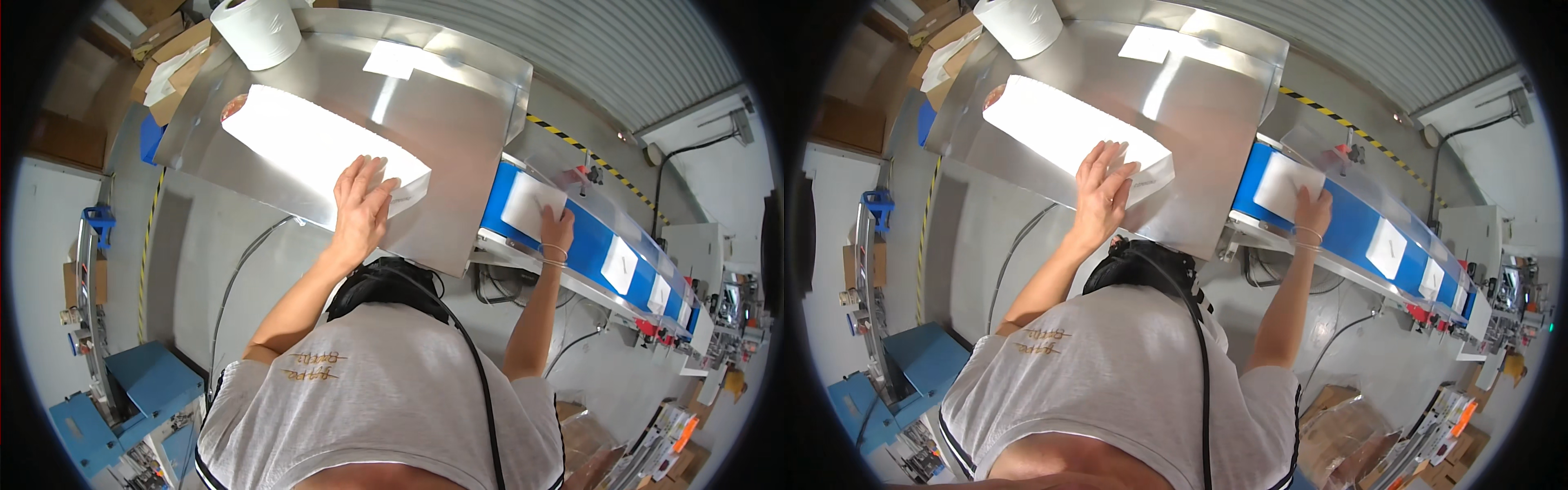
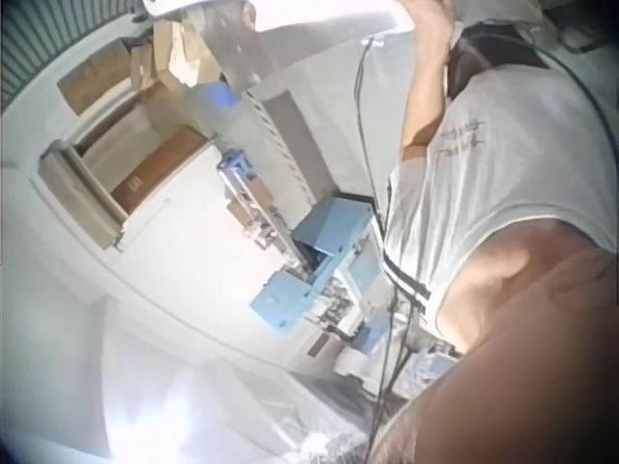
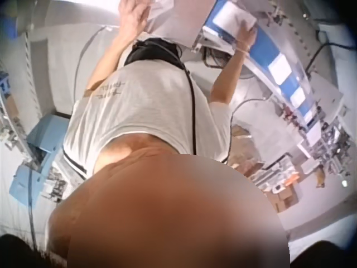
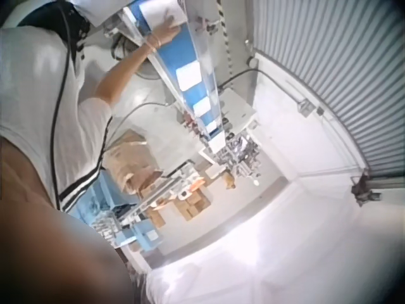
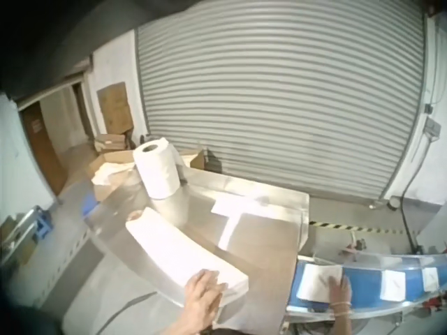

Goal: Placing individual paper napkins from a stack onto a moving conveyor belt for packaging.

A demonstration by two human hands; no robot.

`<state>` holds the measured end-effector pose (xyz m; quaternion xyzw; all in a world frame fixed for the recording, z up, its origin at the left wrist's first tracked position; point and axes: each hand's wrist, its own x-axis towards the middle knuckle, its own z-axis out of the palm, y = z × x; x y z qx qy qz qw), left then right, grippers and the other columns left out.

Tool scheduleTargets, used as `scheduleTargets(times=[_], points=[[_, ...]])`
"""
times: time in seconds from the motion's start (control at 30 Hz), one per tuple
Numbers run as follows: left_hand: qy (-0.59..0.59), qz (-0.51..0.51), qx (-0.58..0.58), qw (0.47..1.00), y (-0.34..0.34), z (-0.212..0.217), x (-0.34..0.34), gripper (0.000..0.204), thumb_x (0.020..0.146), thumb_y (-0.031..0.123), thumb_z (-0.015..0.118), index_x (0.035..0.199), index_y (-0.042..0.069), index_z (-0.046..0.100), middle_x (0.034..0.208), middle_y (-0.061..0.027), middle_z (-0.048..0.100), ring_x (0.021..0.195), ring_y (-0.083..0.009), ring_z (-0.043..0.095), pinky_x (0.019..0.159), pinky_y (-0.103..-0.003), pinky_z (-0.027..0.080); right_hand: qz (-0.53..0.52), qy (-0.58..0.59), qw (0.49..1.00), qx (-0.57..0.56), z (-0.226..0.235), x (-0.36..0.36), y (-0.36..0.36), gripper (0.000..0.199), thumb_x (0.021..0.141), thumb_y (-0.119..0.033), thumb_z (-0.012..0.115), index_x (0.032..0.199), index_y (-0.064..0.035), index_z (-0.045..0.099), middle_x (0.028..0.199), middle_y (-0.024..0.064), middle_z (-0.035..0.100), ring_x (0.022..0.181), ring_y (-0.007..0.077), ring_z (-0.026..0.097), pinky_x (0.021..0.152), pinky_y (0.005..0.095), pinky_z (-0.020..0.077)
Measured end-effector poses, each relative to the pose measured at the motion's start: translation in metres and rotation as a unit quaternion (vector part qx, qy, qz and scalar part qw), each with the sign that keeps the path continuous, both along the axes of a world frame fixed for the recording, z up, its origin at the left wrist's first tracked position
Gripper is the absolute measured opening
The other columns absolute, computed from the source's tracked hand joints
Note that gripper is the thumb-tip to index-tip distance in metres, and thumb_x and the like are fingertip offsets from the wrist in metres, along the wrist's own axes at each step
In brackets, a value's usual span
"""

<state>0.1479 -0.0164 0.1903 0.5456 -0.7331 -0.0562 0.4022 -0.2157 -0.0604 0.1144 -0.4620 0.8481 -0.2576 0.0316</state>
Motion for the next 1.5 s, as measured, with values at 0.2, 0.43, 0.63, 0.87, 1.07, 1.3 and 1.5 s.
scheduleTargets(times=[0.2,0.43,0.63,0.87,1.07,1.3,1.5], points=[[-0.02,-0.008,0.022,1.0,0.001,0.001,-0.001,0.031,0.073,-0.006,0.062,0.099,0.01,0.068,0.135,-0.0128,0.046,0.132,-0.0366,0.032,0.106,-0.051,0.022,0.386,-0.163,0.906,-0.063,0.017,0.055,-0.008,0.062,0.072,-0.023,0.076,0.125,-0.0056,0.049,0.124,0.0171,0.053,0.112,0.035,0.051,0.095,0.0414,0.0416],[-0.004,-0.002,0.054,0.999,0.002,0.02,-0.008,0.041,0.072,-0.006,0.062,0.11,0.011,0.064,0.139,-0.0156,0.04,0.136,-0.0401,0.024,0.108,-0.053,0.014,0.565,-0.271,0.771,0.118,0.047,0.151,-0.026,0.056,0.08,-0.014,0.071,0.129,-0.0042,0.046,0.119,0.0093,0.055,0.106,0.0187,0.055,0.09,0.029,0.0449],[-0.025,0.019,0.024,0.999,-0.005,0.002,0.011,0.039,0.075,-0.007,0.06,0.111,0.008,0.063,0.135,-0.0169,0.044,0.127,-0.0401,0.036,0.102,-0.048,0.031,0.269,-0.285,0.919,-0.034,0.004,0.077,-0.014,0.021,0.089,-0.021,0.063,0.092,-0.0013,0.057,0.084,0.0021,0.06,0.073,0.007,0.049,0.065,0.0259,0.0447],[-0.017,0.016,0.009,1.0,-0.006,0.0,0.013,0.035,0.072,-0.006,0.061,0.102,0.01,0.067,0.135,-0.0151,0.045,0.129,-0.0386,0.035,0.104,-0.051,0.028,-0.078,0.195,0.977,0.031,0.013,0.024,0.004,0.062,0.077,-0.031,0.07,0.126,-0.0029,0.047,0.12,0.0198,0.054,0.11,0.0384,0.049,0.091,0.0443,0.0418],[-0.038,-0.002,0.03,0.999,-0.005,0.004,0.013,0.033,0.07,-0.005,0.061,0.097,0.011,0.068,0.138,-0.0149,0.042,0.134,-0.0381,0.028,0.107,-0.053,0.018,0.468,-0.284,0.837,0.007,0.059,0.126,-0.009,0.061,0.071,-0.02,0.076,0.126,-0.0102,0.051,0.121,0.0125,0.056,0.107,0.0262,0.054,0.087,0.0341,0.0456],[-0.003,0.02,0.065,0.998,-0.004,0.017,0.006,0.035,0.074,0.0,0.062,0.107,0.011,0.064,0.142,-0.0169,0.036,0.136,-0.0399,0.021,0.109,-0.053,0.012,0.53,-0.43,0.723,0.106,0.027,0.163,-0.035,0.042,0.079,-0.016,0.072,0.114,-0.003,0.053,0.107,0.0105,0.06,0.099,0.0162,0.056,0.085,0.0291,0.0448],[-0.042,0.024,0.027,0.998,-0.01,0.004,0.026,0.04,0.076,-0.006,0.06,0.113,0.008,0.062,0.132,-0.0163,0.047,0.128,-0.0391,0.036,0.105,-0.05,0.027,0.258,-0.351,0.896,-0.087,0.012,0.09,-0.014,0.023,0.087,-0.021,0.065,0.094,-0.0013,0.057,0.079,0.0027,0.057,0.071,0.0083,0.049,0.064,0.0271,0.0447]])
